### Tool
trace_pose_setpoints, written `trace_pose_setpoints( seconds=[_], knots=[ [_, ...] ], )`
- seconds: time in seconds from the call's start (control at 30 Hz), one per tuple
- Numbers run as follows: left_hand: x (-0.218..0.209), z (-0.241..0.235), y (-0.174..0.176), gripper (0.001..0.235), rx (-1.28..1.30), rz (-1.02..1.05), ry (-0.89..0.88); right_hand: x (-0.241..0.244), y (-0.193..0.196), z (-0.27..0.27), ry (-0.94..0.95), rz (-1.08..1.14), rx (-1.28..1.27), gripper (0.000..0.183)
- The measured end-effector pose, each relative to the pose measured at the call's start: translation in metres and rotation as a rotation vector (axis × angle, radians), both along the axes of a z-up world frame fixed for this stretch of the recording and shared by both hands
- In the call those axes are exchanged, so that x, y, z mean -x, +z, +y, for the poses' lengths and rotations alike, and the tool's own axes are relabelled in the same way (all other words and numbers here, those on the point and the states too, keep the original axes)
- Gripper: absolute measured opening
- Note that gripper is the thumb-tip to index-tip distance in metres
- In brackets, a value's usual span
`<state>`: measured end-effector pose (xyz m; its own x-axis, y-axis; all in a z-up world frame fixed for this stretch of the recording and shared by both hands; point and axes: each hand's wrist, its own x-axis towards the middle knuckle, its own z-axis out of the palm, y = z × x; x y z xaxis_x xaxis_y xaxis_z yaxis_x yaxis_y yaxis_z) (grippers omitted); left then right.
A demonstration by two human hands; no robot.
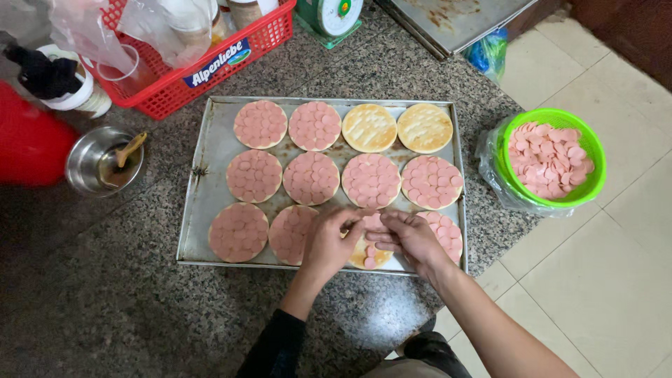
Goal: The person places thin pink slices onto round bread bases arranged on a metal tray. They pick slices from a green colander and arrange them in overlapping layers to cover each base.
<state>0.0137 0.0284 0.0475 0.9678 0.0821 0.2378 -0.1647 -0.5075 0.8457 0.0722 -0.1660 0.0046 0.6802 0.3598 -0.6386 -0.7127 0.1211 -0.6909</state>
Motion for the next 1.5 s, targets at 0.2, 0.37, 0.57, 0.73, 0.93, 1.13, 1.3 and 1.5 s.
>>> trace_pose_setpoints(
  seconds=[0.2, 0.37, 0.57, 0.73, 0.93, 1.13, 1.3, 1.5],
  knots=[
    [0.001, 0.021, -0.03, 0.015, -0.065, 0.072, 0.251, -0.001, -0.01, -0.011, -0.124, 0.019, 0.053, 0.021],
    [0.001, 0.018, -0.055, 0.014, -0.255, -0.018, 0.202, -0.001, -0.016, -0.017, -0.13, 0.025, 0.053, 0.02],
    [-0.004, 0.004, -0.062, 0.016, -0.327, 0.136, 0.192, 0.002, -0.011, -0.017, -0.091, 0.014, 0.073, 0.02],
    [-0.003, 0.001, -0.061, 0.017, -0.461, 0.069, 0.248, 0.004, -0.005, -0.015, -0.083, 0.012, 0.087, 0.021],
    [-0.002, 0.0, -0.053, 0.02, -0.489, 0.008, 0.275, 0.003, -0.001, -0.009, -0.039, 0.036, 0.087, 0.022],
    [0.005, 0.0, -0.017, 0.015, -0.144, -0.003, 0.138, 0.007, 0.003, 0.001, 0.06, 0.003, 0.038, 0.026],
    [0.013, 0.008, 0.0, 0.024, -0.092, -0.07, 0.0, 0.011, 0.007, 0.013, 0.2, -0.063, 0.085, 0.028],
    [0.013, 0.03, -0.022, 0.023, -0.201, 0.219, 0.233, 0.008, 0.008, 0.006, 0.154, -0.043, 0.112, 0.029]
  ],
)
